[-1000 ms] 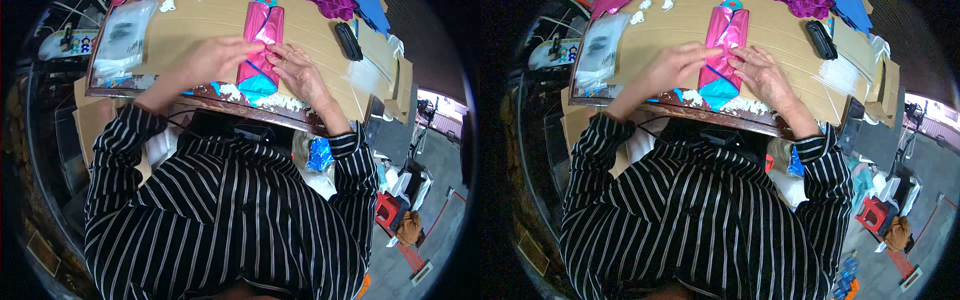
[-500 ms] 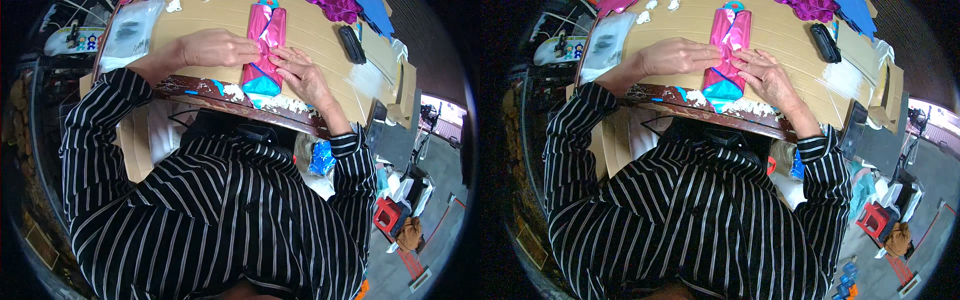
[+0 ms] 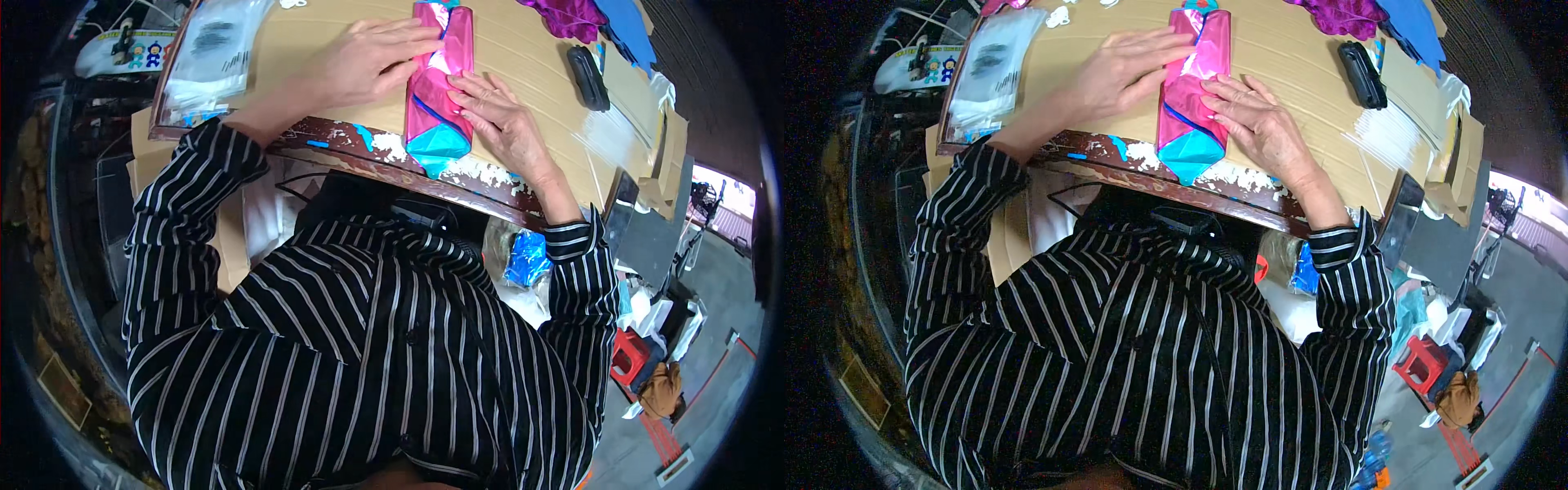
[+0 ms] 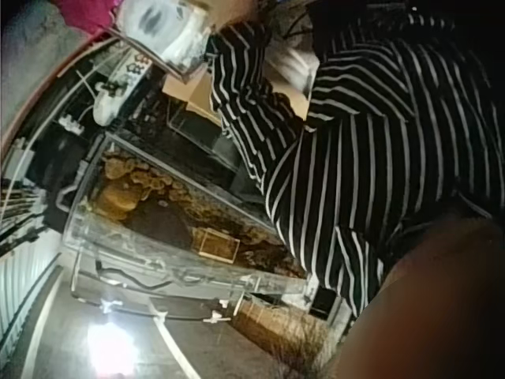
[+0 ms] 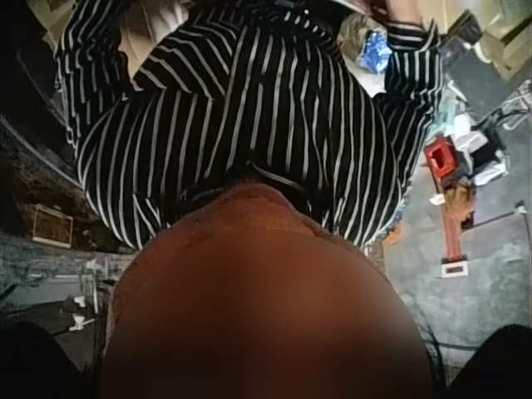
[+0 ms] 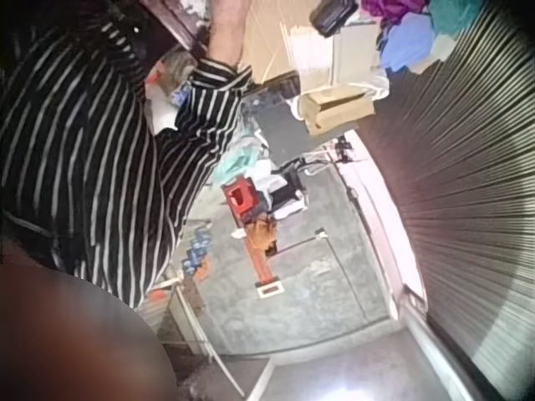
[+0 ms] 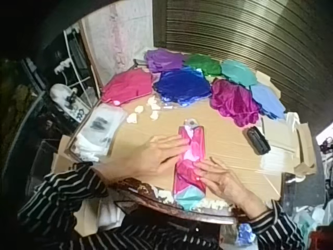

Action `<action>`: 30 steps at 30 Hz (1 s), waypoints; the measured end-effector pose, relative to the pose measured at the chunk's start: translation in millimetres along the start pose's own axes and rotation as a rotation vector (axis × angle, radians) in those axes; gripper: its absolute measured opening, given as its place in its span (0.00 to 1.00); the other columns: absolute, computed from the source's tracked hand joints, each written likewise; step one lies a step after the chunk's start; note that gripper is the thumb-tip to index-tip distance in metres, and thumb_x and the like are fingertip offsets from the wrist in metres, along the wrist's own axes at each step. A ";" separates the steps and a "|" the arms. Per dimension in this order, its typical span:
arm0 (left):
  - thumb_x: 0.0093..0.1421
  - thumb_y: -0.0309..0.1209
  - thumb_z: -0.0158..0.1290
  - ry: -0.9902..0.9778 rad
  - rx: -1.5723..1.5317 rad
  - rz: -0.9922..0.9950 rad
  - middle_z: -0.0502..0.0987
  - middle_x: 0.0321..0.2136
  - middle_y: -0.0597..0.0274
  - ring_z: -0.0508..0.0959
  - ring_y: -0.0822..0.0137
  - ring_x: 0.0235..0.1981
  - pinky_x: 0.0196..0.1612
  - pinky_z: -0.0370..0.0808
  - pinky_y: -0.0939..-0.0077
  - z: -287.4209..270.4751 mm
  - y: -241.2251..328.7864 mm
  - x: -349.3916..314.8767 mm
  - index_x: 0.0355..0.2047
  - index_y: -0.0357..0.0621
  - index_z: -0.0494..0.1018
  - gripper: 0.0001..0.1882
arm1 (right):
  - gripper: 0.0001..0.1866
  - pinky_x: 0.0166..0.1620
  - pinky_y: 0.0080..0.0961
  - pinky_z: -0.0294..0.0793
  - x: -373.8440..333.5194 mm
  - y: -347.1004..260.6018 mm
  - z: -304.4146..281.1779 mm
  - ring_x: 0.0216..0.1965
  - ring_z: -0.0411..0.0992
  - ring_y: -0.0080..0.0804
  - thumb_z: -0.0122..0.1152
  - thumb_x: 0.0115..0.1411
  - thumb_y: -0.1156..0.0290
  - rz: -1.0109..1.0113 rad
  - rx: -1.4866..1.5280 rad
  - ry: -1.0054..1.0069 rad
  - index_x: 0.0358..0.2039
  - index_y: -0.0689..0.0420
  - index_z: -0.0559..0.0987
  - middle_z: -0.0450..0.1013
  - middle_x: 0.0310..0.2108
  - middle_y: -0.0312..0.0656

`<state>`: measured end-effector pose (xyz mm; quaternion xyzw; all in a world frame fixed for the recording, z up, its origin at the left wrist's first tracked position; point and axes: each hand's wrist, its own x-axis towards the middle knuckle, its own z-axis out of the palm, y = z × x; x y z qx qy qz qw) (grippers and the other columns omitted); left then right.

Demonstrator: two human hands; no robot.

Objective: Folding various colored plastic foil sheets into smaller shapes.

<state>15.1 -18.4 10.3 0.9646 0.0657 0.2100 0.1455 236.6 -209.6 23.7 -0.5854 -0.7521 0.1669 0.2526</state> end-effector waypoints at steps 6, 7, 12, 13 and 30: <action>0.71 0.41 0.49 0.064 0.100 -0.035 0.70 0.67 0.58 0.69 0.61 0.68 0.68 0.62 0.57 15.4 -10.8 10.5 0.64 0.49 0.72 0.24 | 0.21 0.75 0.48 0.53 -1.6 -4.3 -0.6 0.69 0.66 0.38 0.65 0.61 0.70 0.031 0.012 -0.018 0.56 0.46 0.82 0.72 0.65 0.35; 0.70 0.41 0.50 0.028 0.113 -0.027 0.68 0.68 0.58 0.68 0.60 0.68 0.69 0.62 0.56 13.3 -11.6 10.4 0.65 0.49 0.70 0.25 | 0.22 0.75 0.49 0.51 -0.4 -4.7 -1.6 0.69 0.66 0.38 0.64 0.62 0.72 0.015 0.010 -0.029 0.57 0.46 0.82 0.72 0.65 0.35; 0.69 0.40 0.51 -0.032 0.162 0.017 0.63 0.71 0.59 0.66 0.58 0.69 0.68 0.62 0.54 8.4 -9.5 10.7 0.67 0.48 0.67 0.28 | 0.25 0.77 0.51 0.45 4.3 -7.5 -8.3 0.70 0.64 0.39 0.63 0.61 0.75 -0.024 -0.025 -0.086 0.59 0.43 0.81 0.73 0.64 0.35; 0.68 0.40 0.51 -0.024 0.174 0.035 0.62 0.71 0.59 0.66 0.58 0.69 0.68 0.62 0.53 7.6 -8.5 10.5 0.68 0.49 0.67 0.28 | 0.26 0.77 0.51 0.44 4.8 -8.1 -8.6 0.70 0.64 0.40 0.63 0.60 0.76 -0.028 -0.043 -0.100 0.59 0.43 0.81 0.73 0.64 0.35; 0.68 0.43 0.50 -0.061 0.231 0.035 0.60 0.72 0.55 0.65 0.54 0.69 0.69 0.59 0.51 2.9 -4.9 8.5 0.72 0.47 0.59 0.34 | 0.27 0.77 0.53 0.41 8.9 -16.6 -12.4 0.70 0.63 0.42 0.61 0.61 0.75 -0.059 -0.078 -0.152 0.60 0.41 0.80 0.73 0.64 0.36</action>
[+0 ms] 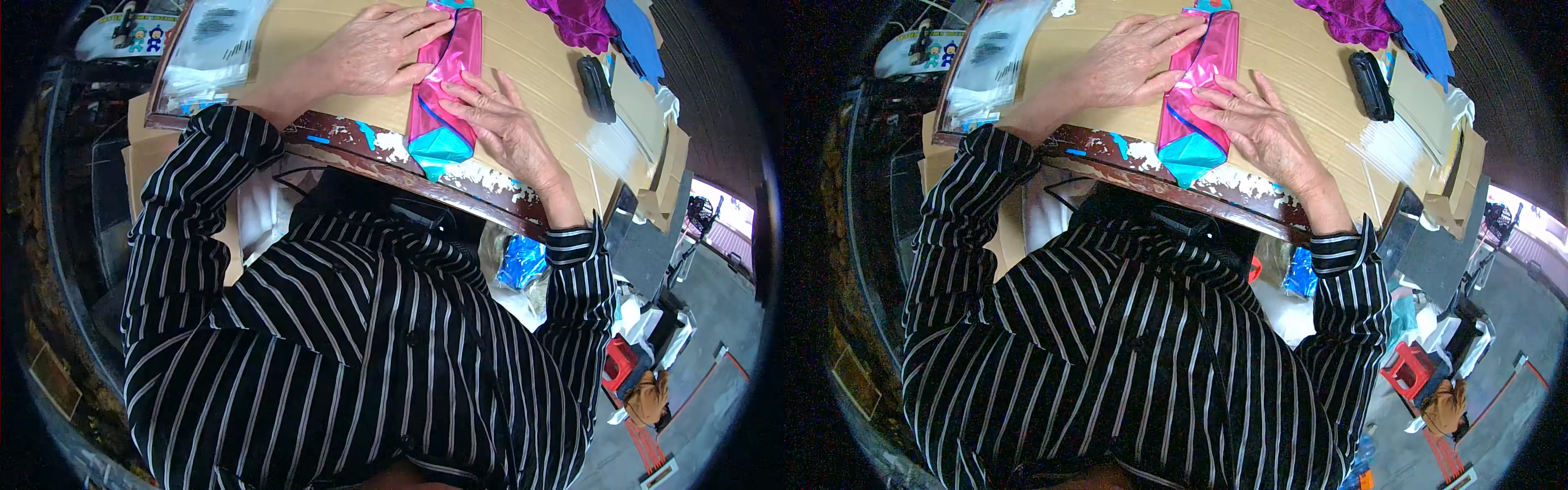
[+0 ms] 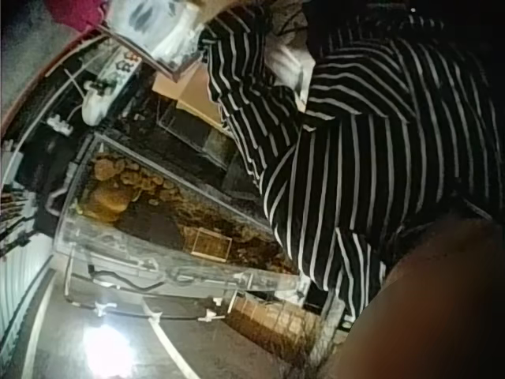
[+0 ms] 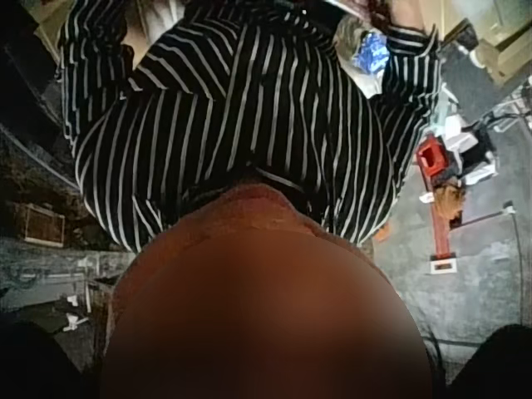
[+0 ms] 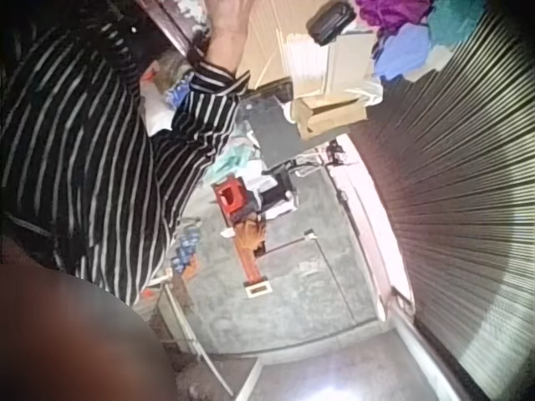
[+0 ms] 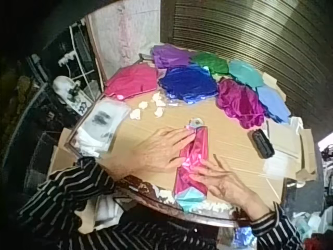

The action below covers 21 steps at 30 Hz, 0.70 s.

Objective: Folding various colored plastic foil sheets into smaller shapes.

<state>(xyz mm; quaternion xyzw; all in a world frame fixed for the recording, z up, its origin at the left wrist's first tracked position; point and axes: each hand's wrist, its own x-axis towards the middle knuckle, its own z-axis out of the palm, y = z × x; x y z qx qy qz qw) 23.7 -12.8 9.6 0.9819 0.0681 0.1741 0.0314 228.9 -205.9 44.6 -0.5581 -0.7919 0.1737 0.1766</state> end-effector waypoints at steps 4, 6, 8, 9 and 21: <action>0.70 0.46 0.48 0.008 -0.115 -0.071 0.60 0.72 0.53 0.64 0.53 0.70 0.70 0.58 0.50 3.0 -0.7 -1.7 0.73 0.48 0.56 0.35 | 0.27 0.77 0.54 0.41 0.0 1.4 0.1 0.71 0.62 0.43 0.61 0.60 0.75 0.003 -0.005 -0.012 0.60 0.41 0.80 0.73 0.64 0.37; 0.71 0.49 0.47 -0.005 -0.160 -0.079 0.60 0.72 0.51 0.63 0.51 0.70 0.71 0.56 0.50 3.2 -2.8 -1.2 0.74 0.49 0.54 0.36 | 0.26 0.77 0.55 0.41 0.7 2.6 0.8 0.71 0.61 0.39 0.59 0.64 0.70 -0.012 -0.046 -0.019 0.62 0.36 0.77 0.71 0.66 0.32; 0.71 0.51 0.46 -0.012 -0.182 -0.083 0.60 0.72 0.50 0.62 0.51 0.71 0.72 0.55 0.50 4.0 -3.0 -1.3 0.74 0.49 0.53 0.37 | 0.26 0.77 0.55 0.42 -0.3 2.9 1.1 0.72 0.61 0.37 0.58 0.65 0.67 -0.020 -0.068 -0.022 0.63 0.33 0.76 0.70 0.66 0.29; 0.70 0.53 0.47 -0.013 -0.175 -0.079 0.59 0.72 0.50 0.62 0.50 0.71 0.72 0.55 0.50 4.2 -2.8 -1.6 0.74 0.49 0.53 0.39 | 0.26 0.77 0.56 0.41 -0.7 2.8 1.5 0.71 0.61 0.38 0.59 0.64 0.70 -0.015 -0.060 -0.018 0.62 0.35 0.77 0.71 0.66 0.31; 0.59 0.68 0.54 -0.048 -0.113 -0.041 0.55 0.74 0.50 0.56 0.53 0.74 0.74 0.52 0.47 7.6 -4.7 -4.4 0.76 0.47 0.49 0.56 | 0.25 0.76 0.60 0.40 -1.8 6.1 3.2 0.71 0.61 0.39 0.60 0.64 0.71 -0.006 -0.040 0.000 0.60 0.34 0.80 0.72 0.65 0.31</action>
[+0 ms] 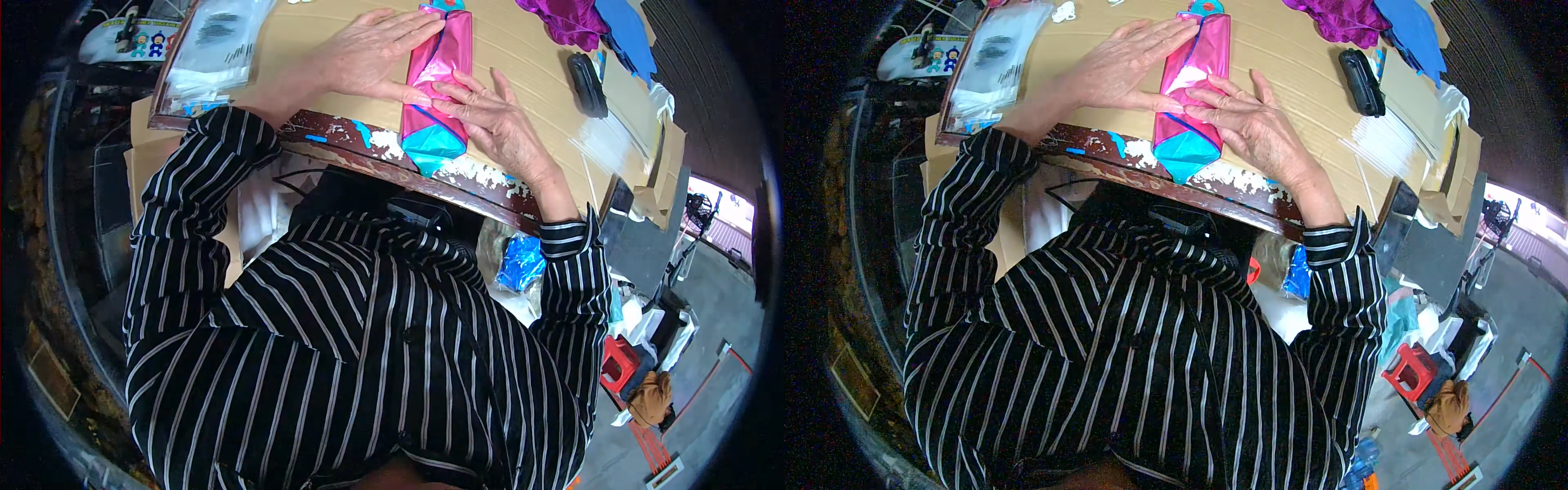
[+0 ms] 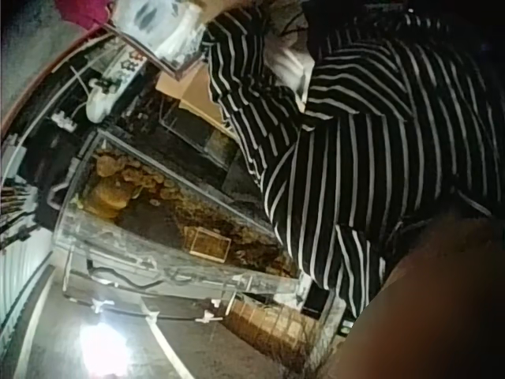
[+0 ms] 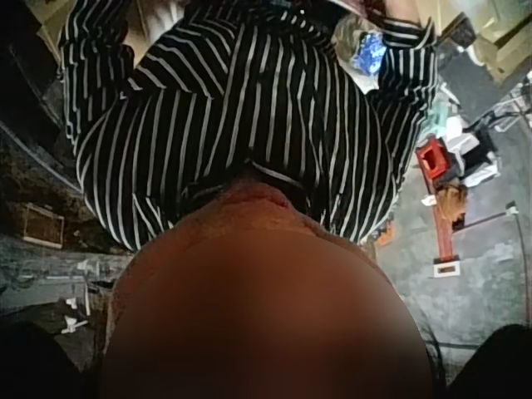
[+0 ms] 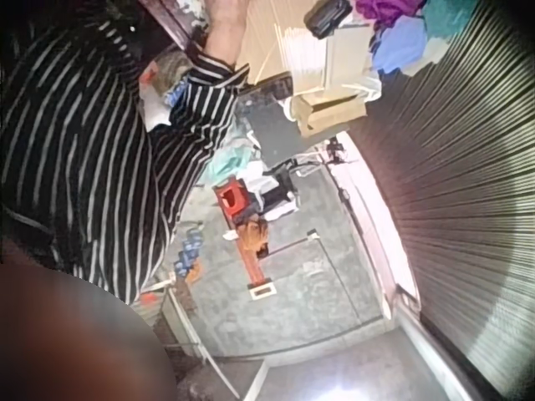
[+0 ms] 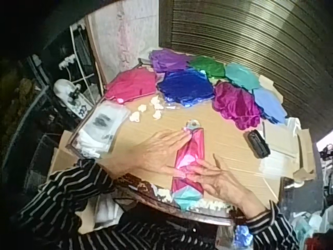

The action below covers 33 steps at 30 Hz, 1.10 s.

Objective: Folding various colored plastic foil sheets into smaller shapes.

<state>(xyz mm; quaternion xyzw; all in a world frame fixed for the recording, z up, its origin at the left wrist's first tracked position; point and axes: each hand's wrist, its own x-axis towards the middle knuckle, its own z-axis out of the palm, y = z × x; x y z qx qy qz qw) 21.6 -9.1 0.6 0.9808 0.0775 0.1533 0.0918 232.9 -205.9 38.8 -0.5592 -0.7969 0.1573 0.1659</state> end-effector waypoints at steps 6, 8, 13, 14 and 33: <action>0.60 0.64 0.55 0.037 0.167 -0.024 0.53 0.75 0.51 0.54 0.52 0.75 0.74 0.52 0.46 -14.6 19.4 -3.1 0.76 0.46 0.48 0.55 | 0.21 0.75 0.61 0.40 0.5 4.1 5.5 0.72 0.61 0.35 0.59 0.66 0.67 -0.026 -0.008 0.007 0.59 0.35 0.80 0.72 0.65 0.28; 0.61 0.62 0.55 0.038 0.114 -0.038 0.54 0.74 0.50 0.56 0.52 0.75 0.74 0.53 0.46 -18.4 39.1 -5.0 0.76 0.47 0.48 0.53 | 0.21 0.75 0.61 0.40 0.1 7.0 7.5 0.72 0.61 0.35 0.59 0.66 0.67 -0.028 -0.020 0.018 0.59 0.35 0.80 0.72 0.64 0.28; 0.64 0.51 0.56 0.067 -0.057 -0.075 0.61 0.71 0.50 0.64 0.51 0.71 0.73 0.58 0.51 -1.1 78.8 -16.0 0.74 0.47 0.53 0.44 | 0.21 0.76 0.60 0.40 -5.1 9.0 12.3 0.71 0.61 0.35 0.60 0.66 0.67 -0.024 -0.022 0.027 0.58 0.37 0.80 0.74 0.63 0.29; 0.65 0.47 0.57 0.089 -0.090 -0.071 0.63 0.70 0.50 0.66 0.51 0.69 0.72 0.60 0.53 -0.4 83.1 -16.3 0.73 0.47 0.55 0.42 | 0.20 0.76 0.60 0.40 -4.6 10.5 11.4 0.71 0.62 0.35 0.60 0.66 0.67 -0.016 -0.022 0.023 0.58 0.38 0.81 0.74 0.62 0.29; 0.60 0.47 0.62 0.131 0.001 0.069 0.76 0.41 0.60 0.82 0.62 0.42 0.45 0.82 0.72 -12.9 97.7 -31.3 0.51 0.45 0.79 0.25 | 0.21 0.76 0.56 0.42 -3.7 10.8 6.3 0.71 0.62 0.34 0.58 0.67 0.63 -0.022 -0.018 0.007 0.61 0.41 0.78 0.71 0.65 0.29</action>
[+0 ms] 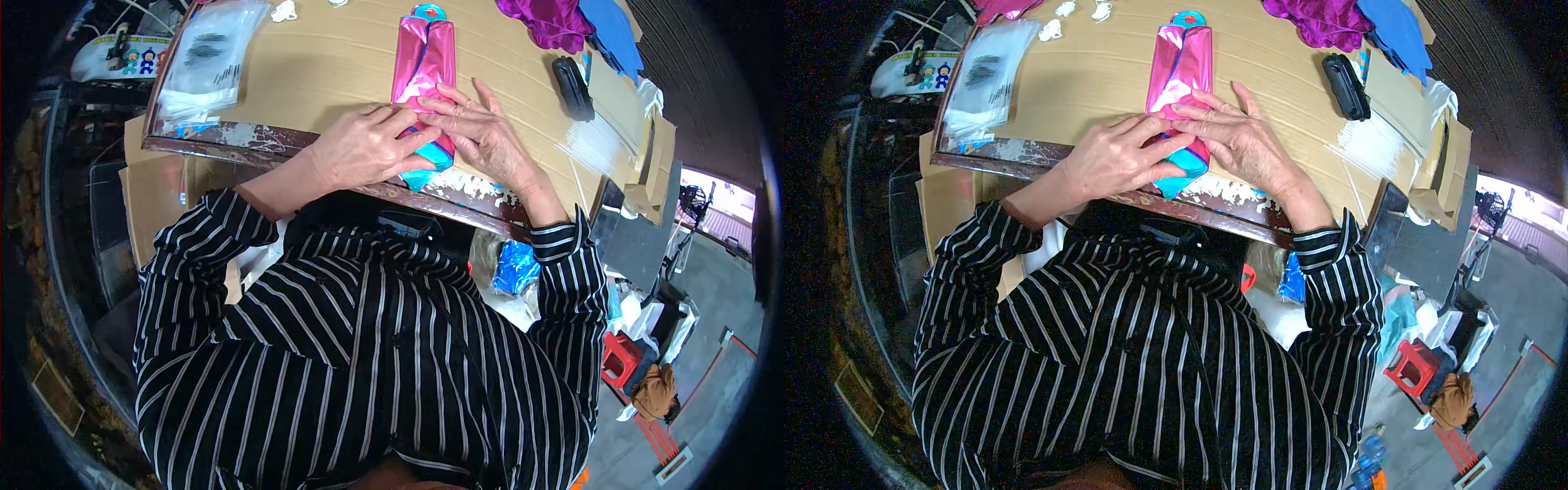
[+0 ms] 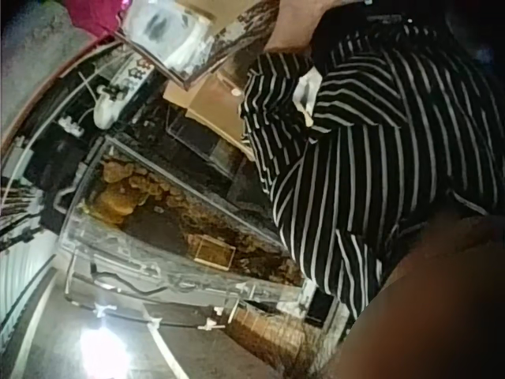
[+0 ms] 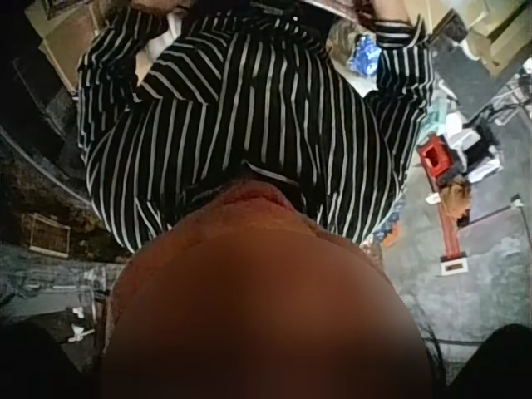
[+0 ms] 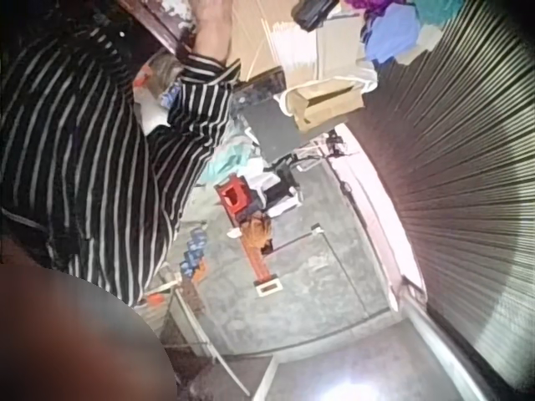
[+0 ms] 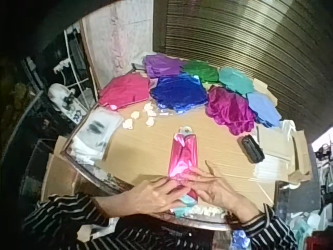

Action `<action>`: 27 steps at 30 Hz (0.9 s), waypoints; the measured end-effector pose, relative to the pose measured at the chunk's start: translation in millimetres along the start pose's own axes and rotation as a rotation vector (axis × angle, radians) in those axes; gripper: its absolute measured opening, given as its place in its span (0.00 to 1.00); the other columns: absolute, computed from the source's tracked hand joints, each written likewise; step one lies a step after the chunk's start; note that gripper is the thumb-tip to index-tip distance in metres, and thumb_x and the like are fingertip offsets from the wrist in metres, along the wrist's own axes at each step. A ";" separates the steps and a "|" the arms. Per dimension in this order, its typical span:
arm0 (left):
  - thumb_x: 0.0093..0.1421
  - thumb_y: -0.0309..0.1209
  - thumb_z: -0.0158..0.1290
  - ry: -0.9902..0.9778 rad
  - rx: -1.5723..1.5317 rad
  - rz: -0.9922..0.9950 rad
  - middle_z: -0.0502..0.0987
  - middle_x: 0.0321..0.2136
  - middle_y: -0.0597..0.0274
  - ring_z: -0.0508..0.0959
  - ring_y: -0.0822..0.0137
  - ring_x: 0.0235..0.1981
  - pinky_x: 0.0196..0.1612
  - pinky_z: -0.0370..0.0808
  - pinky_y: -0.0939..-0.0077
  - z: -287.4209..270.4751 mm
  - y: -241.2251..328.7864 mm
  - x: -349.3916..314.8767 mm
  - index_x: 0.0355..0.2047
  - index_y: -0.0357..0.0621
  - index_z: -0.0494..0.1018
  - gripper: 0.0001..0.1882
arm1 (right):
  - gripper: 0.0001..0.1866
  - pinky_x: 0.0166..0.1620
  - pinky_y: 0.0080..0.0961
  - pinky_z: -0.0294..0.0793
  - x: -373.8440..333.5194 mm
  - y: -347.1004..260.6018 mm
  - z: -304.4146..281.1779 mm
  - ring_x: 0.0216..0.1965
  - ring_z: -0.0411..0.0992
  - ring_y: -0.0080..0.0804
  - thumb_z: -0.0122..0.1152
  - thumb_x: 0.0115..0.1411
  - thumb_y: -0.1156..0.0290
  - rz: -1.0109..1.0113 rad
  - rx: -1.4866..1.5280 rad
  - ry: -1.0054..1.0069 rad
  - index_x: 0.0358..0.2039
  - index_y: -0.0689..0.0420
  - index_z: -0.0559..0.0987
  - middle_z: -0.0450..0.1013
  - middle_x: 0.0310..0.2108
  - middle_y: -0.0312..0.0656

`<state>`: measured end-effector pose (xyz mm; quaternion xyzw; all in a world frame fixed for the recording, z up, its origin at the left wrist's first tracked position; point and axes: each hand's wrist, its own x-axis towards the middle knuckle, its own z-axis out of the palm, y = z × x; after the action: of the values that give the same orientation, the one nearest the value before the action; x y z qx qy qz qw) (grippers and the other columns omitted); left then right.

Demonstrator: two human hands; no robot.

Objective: Folding various colored plastic foil sheets into smaller shapes.

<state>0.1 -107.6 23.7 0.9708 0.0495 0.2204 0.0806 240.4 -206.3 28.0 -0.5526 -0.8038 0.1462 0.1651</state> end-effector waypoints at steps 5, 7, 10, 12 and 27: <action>0.61 0.54 0.58 -0.085 0.084 -0.010 0.74 0.42 0.59 0.82 0.60 0.42 0.44 0.83 0.73 6.0 1.8 -5.0 0.56 0.45 0.76 0.31 | 0.38 0.75 0.55 0.42 15.7 -0.9 -9.6 0.73 0.57 0.40 0.64 0.62 0.49 0.086 0.133 0.060 0.71 0.42 0.66 0.60 0.73 0.39; 0.62 0.54 0.58 -0.117 0.109 -0.006 0.74 0.42 0.59 0.82 0.60 0.42 0.44 0.83 0.73 -0.3 2.6 -2.1 0.56 0.44 0.75 0.31 | 0.44 0.75 0.56 0.41 25.2 11.5 -11.7 0.74 0.55 0.43 0.67 0.58 0.45 0.116 0.066 0.116 0.72 0.43 0.63 0.56 0.74 0.42; 0.62 0.55 0.57 -0.181 0.134 0.017 0.74 0.43 0.59 0.82 0.60 0.43 0.44 0.83 0.72 -0.8 2.4 0.7 0.58 0.44 0.74 0.33 | 0.57 0.75 0.57 0.40 42.1 48.2 -10.7 0.76 0.50 0.47 0.71 0.51 0.38 0.204 -0.075 0.221 0.75 0.47 0.56 0.50 0.76 0.49; 0.63 0.55 0.56 -0.160 0.109 0.053 0.73 0.43 0.58 0.82 0.59 0.44 0.44 0.83 0.72 2.7 2.6 5.8 0.58 0.42 0.73 0.33 | 0.63 0.75 0.57 0.38 48.4 76.9 -16.4 0.77 0.48 0.49 0.72 0.45 0.33 0.266 -0.124 0.214 0.75 0.50 0.55 0.49 0.76 0.54; 0.64 0.57 0.53 -0.186 0.118 0.038 0.73 0.45 0.54 0.81 0.55 0.47 0.50 0.81 0.67 -3.1 5.3 8.7 0.57 0.37 0.73 0.35 | 0.62 0.76 0.48 0.41 120.2 70.4 -43.1 0.77 0.44 0.54 0.78 0.46 0.43 0.490 -0.119 0.397 0.73 0.59 0.57 0.48 0.75 0.59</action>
<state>6.9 -111.2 31.1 0.9909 0.0365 0.1276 0.0236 277.6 -67.0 50.0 -0.7561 -0.6060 0.0234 0.2461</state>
